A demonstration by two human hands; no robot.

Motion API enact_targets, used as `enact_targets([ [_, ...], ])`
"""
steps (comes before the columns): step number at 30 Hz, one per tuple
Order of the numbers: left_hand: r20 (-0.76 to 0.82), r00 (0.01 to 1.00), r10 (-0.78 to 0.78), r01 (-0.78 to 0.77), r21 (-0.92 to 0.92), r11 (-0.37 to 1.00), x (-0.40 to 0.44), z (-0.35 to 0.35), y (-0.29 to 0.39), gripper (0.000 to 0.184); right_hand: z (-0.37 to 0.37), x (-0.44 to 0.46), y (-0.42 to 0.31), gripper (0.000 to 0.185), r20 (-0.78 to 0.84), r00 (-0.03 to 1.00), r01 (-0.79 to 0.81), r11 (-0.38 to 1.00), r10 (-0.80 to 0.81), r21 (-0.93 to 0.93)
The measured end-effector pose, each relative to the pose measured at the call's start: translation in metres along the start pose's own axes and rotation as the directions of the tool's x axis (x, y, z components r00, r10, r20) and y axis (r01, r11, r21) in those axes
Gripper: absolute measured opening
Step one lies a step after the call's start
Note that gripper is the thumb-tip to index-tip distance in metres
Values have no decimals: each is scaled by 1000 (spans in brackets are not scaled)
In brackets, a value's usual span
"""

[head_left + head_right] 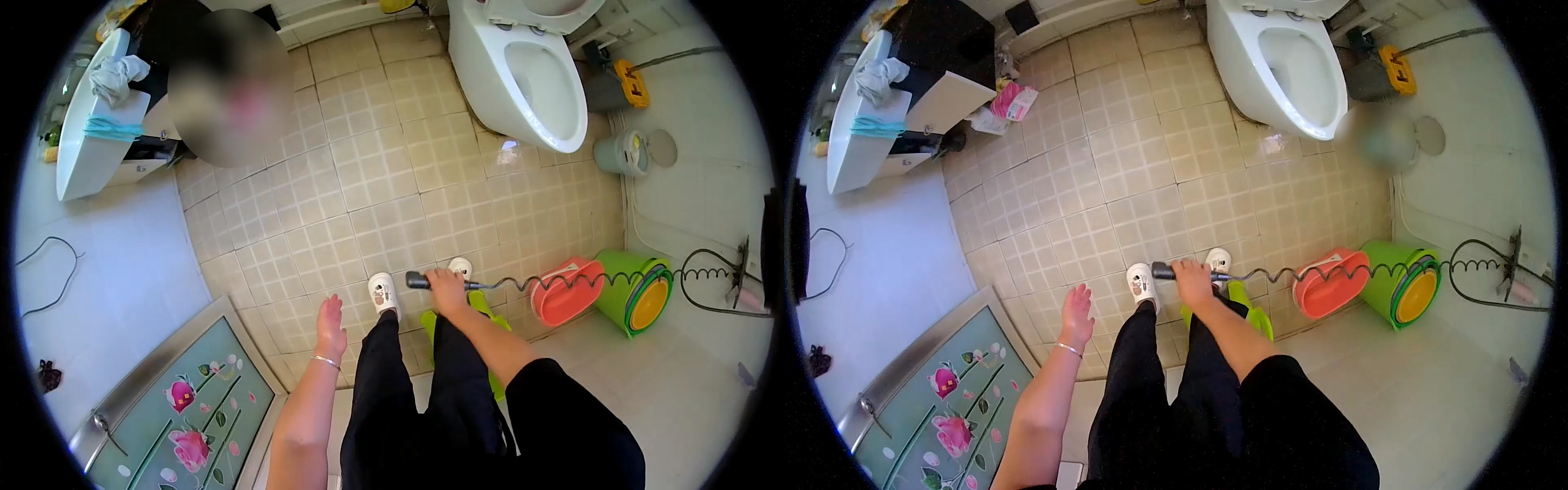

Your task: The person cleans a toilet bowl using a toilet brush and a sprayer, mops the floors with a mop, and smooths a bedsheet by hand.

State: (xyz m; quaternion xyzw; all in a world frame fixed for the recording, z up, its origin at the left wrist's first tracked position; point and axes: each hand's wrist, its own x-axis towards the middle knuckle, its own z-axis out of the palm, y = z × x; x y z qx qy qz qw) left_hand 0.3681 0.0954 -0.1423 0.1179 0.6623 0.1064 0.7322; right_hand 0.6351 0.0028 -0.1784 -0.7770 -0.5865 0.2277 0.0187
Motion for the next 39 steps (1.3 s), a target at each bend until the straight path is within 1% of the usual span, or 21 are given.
enact_targets([
  [3,37,999,-3,5,-56,998,11,2,1,62,4,22,13,20,-25,1000,-5,998,3,-70],
  [4,82,997,-7,14,-84,996,17,4,-1,62,2,24,15,20,-65,998,-4,996,-2,-92],
  [5,126,992,-11,25,-109,994,23,8,-3,62,-1,27,18,20,-67,998,-8,995,2,-100],
  [6,135,991,-11,26,-109,994,29,14,-5,62,-4,29,22,21,-100,995,-14,995,4,-98],
  [7,184,983,6,25,-167,986,36,22,-6,61,-8,32,26,22,-133,991,-18,995,5,-96],
  [8,232,972,27,26,-223,974,42,30,-7,61,-13,32,29,22,-136,991,-22,995,8,-102],
  [9,239,971,28,27,-222,975,42,42,-2,61,-18,33,33,24,-140,990,-34,996,23,-82],
  [11,278,960,17,70,-300,951,38,70,14,62,-25,35,46,26,-152,988,-52,996,42,-68],
  [14,344,937,62,52,-313,948,39,106,25,64,-39,36,73,30,-179,981,-93,993,78,-79],
  [16,360,930,72,35,-283,959,34,133,37,65,-55,38,87,30,-182,983,-27,998,18,-48],
  [17,372,925,81,18,-255,967,32,146,43,66,-61,40,94,30,-191,981,-28,998,18,-48],
  [20,373,925,75,20,-243,970,26,179,52,67,-79,50,116,30,-163,986,-26,998,17,-50],
  [22,373,924,85,5,-233,972,22,197,56,67,-97,61,123,25,-109,994,-26,1000,24,-17],
  [26,351,930,110,-29,-229,973,10,224,59,67,-133,93,136,27,-155,987,44,999,-42,11],
  [28,340,933,119,-42,-226,973,8,231,62,67,-152,110,134,29,-187,982,-22,995,39,93],
  [30,329,935,131,-58,-223,973,8,237,64,66,-163,122,135,30,-191,980,-46,995,62,87],
  [32,309,943,121,-46,-240,970,10,240,68,65,-170,132,129,32,-193,977,-76,993,91,86],
  [34,298,948,110,-39,-234,971,12,244,76,65,-171,139,118,33,-39,994,-92,986,99,136],
  [35,282,955,91,-24,-232,972,15,247,82,65,-172,146,112,33,-48,994,-94,986,102,137],
  [37,278,957,77,-20,-202,979,21,250,96,64,-179,162,96,37,-62,996,-44,978,58,205],
  [39,268,962,52,-2,-182,983,31,254,114,64,-189,189,84,36,-76,993,-68,970,88,234],
])
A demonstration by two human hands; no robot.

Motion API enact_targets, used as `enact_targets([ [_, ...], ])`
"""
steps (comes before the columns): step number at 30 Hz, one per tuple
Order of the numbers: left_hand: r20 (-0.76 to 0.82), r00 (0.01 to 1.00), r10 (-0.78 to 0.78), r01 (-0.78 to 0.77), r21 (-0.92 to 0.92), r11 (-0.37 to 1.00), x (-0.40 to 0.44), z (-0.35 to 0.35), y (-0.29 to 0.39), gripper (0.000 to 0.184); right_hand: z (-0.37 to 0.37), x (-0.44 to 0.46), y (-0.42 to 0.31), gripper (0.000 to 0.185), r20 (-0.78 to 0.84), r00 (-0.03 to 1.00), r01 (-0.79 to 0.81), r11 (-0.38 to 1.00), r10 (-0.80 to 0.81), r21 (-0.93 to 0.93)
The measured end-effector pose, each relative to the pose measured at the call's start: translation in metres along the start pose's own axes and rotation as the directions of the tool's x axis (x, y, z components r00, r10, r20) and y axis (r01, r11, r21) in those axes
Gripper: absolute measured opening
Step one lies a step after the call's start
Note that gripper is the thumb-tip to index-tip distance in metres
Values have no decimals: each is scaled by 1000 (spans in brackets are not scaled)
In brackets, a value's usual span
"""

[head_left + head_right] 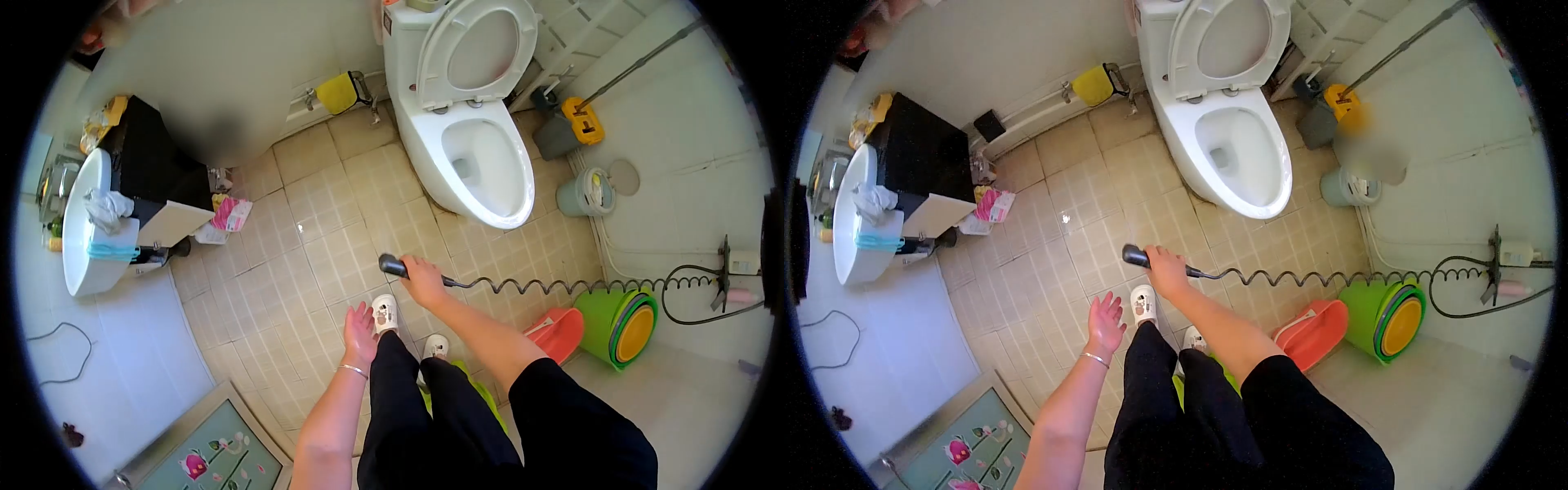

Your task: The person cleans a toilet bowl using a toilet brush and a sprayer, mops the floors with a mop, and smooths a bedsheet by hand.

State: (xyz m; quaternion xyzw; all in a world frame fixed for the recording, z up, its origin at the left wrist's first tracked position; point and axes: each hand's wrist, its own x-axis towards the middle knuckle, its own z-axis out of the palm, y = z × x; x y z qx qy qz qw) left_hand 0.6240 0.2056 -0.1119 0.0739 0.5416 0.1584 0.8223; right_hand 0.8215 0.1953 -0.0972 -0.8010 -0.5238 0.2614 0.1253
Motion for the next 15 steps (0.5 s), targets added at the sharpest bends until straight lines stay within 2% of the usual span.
enact_targets([
  [3,12,1000,2,-3,37,999,10,-3,22,64,-12,34,-8,37,-161,966,-192,978,204,84],
  [6,40,999,11,-15,99,995,25,-7,48,64,-21,40,-4,36,-173,974,-152,988,147,-14],
  [7,51,999,16,-23,130,991,27,-8,54,65,-23,34,0,37,-138,984,-122,992,116,-29],
  [10,51,999,-6,-2,163,987,41,-7,65,66,-5,-5,33,37,-37,984,-174,983,172,-56],
  [15,51,995,-91,77,229,970,42,18,59,67,2,-93,122,37,16,927,-373,925,376,-75],
])
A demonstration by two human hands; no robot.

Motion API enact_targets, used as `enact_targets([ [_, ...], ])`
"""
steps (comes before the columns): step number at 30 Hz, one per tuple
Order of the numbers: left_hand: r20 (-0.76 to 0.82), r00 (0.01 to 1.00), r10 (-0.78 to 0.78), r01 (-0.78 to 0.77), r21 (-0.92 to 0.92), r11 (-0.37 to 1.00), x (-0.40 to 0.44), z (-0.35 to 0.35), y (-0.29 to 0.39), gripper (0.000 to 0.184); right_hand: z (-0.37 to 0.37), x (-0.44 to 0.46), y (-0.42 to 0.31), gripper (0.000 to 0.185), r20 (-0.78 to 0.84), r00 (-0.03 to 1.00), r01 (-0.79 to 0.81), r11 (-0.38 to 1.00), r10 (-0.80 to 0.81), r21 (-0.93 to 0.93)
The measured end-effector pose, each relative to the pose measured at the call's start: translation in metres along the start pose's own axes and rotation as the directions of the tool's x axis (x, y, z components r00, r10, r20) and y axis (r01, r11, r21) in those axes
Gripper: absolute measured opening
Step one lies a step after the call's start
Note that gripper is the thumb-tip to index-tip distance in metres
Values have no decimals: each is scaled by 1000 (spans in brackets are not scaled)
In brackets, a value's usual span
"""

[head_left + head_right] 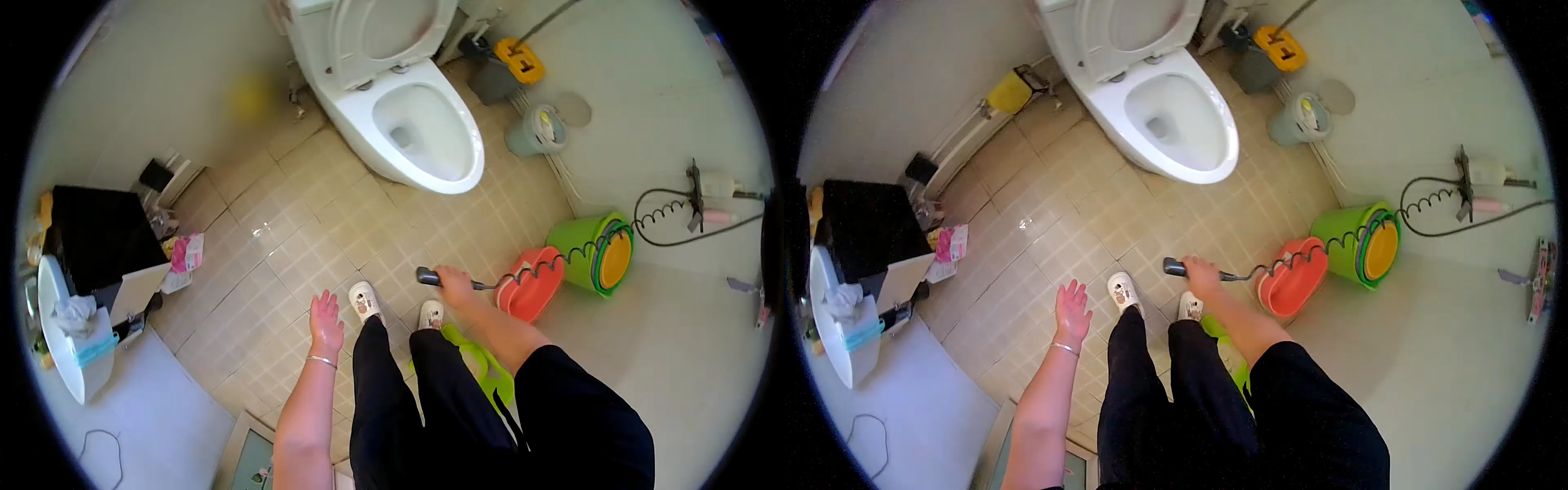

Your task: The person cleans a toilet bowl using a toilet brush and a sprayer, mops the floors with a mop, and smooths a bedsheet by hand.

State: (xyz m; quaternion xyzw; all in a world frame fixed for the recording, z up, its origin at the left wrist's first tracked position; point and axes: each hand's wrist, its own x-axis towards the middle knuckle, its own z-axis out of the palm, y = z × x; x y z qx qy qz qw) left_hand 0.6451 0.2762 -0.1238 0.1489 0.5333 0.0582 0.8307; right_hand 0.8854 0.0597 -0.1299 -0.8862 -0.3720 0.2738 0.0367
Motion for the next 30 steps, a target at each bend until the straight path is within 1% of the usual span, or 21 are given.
enact_targets([
  [1,0,999,-33,33,19,999,0,5,-4,67,-5,-10,17,37,22,997,-71,997,72,-22],
  [2,9,999,-50,49,36,998,1,5,-9,67,-9,-15,32,37,20,995,-96,995,97,-17],
  [4,37,998,-54,50,83,995,8,7,-22,67,-25,-24,62,37,17,1000,-15,999,15,-33],
  [5,58,996,-71,65,104,992,10,11,-28,67,-29,-28,74,37,5,999,-47,998,47,-32],
  [7,37,995,-95,91,116,989,7,28,-37,67,-32,-36,95,37,32,991,128,991,-128,-27],
  [8,24,994,-105,101,137,985,7,37,-41,67,-31,-42,106,37,70,989,128,992,-128,-4],
  [9,37,993,-111,104,157,982,5,50,-47,67,-33,-48,119,37,55,993,109,994,-108,0],
  [11,22,993,-119,113,179,977,5,71,-56,68,-33,-57,142,37,66,997,31,987,-42,159],
  [12,31,992,-120,112,198,974,6,81,-61,68,-41,-59,150,36,36,999,24,966,-34,258],
  [13,40,992,-123,112,220,969,6,93,-65,67,-43,-59,161,36,26,999,15,964,-23,267],
  [15,46,991,-124,109,256,961,6,113,-78,67,-49,-58,178,38,16,997,-79,872,81,483],
  [16,36,992,-122,109,259,960,8,126,-86,66,-51,-58,188,38,6,996,-78,865,86,496],
  [18,34,994,-106,92,273,957,14,156,-104,65,-56,-51,212,43,73,976,-191,652,203,734],
  [19,17,994,-104,95,273,957,14,171,-115,64,-58,-45,228,43,64,977,-181,642,202,745],
  [21,-20,996,-87,89,288,954,16,201,-138,62,-60,-35,255,48,-21,962,-149,591,271,793],
  [22,-10,996,-89,88,302,949,17,217,-152,61,-64,-31,268,48,-21,964,-138,570,264,810],
  [24,-16,996,-88,88,339,937,17,255,-174,61,-78,-18,294,49,-135,911,-39,405,391,914],
  [25,-22,997,-70,73,353,933,17,276,-187,61,-92,-15,308,49,-138,912,-24,387,386,922],
  [27,11,995,-96,85,367,926,20,315,-209,60,-119,-11,340,47,1,857,-111,183,516,977],
  [29,29,995,-99,80,386,919,19,363,-227,60,-135,2,369,45,-7,851,-86,152,525,985],
  [30,48,992,-115,87,390,917,19,386,-236,59,-147,6,379,43,-7,869,-46,95,495,994],
])
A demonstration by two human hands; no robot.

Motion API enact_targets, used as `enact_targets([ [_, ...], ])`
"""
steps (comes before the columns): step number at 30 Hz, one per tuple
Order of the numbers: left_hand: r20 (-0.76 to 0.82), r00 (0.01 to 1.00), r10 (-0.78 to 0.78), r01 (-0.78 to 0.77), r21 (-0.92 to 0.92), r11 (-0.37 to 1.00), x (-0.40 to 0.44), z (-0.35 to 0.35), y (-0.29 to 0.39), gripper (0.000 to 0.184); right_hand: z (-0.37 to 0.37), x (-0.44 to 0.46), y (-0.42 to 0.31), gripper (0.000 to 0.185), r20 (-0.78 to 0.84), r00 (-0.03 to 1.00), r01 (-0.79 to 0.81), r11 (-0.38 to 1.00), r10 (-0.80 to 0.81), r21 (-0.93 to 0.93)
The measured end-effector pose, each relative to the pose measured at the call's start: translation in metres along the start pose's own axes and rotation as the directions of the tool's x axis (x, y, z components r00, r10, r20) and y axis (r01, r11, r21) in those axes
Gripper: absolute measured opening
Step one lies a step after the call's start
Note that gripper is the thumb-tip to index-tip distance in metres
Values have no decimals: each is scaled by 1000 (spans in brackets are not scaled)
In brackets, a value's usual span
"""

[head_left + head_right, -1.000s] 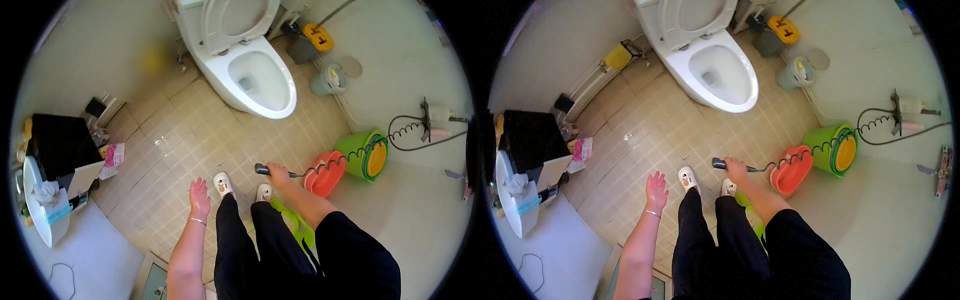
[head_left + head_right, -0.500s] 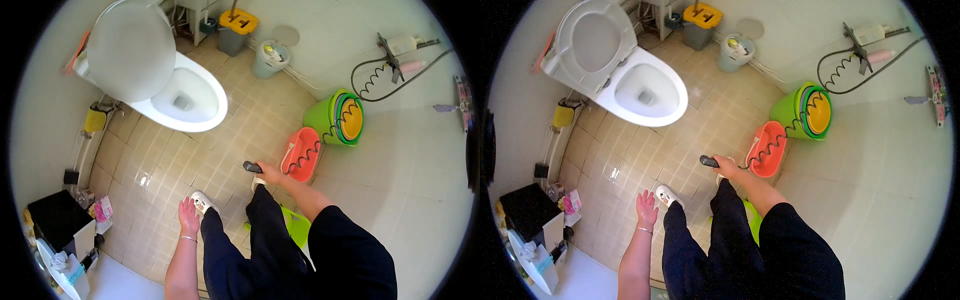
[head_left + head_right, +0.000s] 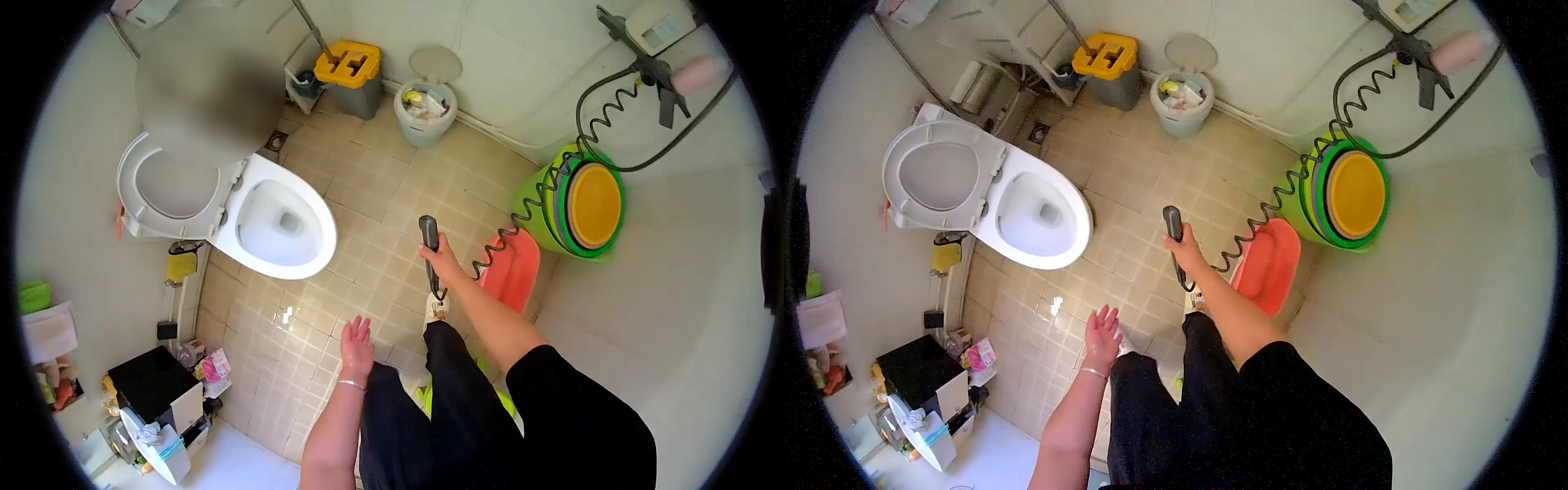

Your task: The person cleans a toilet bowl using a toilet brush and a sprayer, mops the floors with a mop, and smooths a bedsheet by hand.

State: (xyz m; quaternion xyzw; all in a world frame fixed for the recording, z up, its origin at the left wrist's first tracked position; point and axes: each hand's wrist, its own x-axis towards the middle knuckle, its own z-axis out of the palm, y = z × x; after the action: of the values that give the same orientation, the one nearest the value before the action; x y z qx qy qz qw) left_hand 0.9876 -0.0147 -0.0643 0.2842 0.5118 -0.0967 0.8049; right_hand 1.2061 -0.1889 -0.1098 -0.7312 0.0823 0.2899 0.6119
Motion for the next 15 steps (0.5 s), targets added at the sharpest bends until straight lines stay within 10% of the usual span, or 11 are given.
enact_targets([
  [7,53,999,-9,5,70,998,27,101,19,59,-31,36,-9,36,21,999,-51,981,48,186],
  [15,-3,996,-91,90,177,980,83,129,44,59,-169,72,-14,37,-522,792,-11,862,317,507],
])
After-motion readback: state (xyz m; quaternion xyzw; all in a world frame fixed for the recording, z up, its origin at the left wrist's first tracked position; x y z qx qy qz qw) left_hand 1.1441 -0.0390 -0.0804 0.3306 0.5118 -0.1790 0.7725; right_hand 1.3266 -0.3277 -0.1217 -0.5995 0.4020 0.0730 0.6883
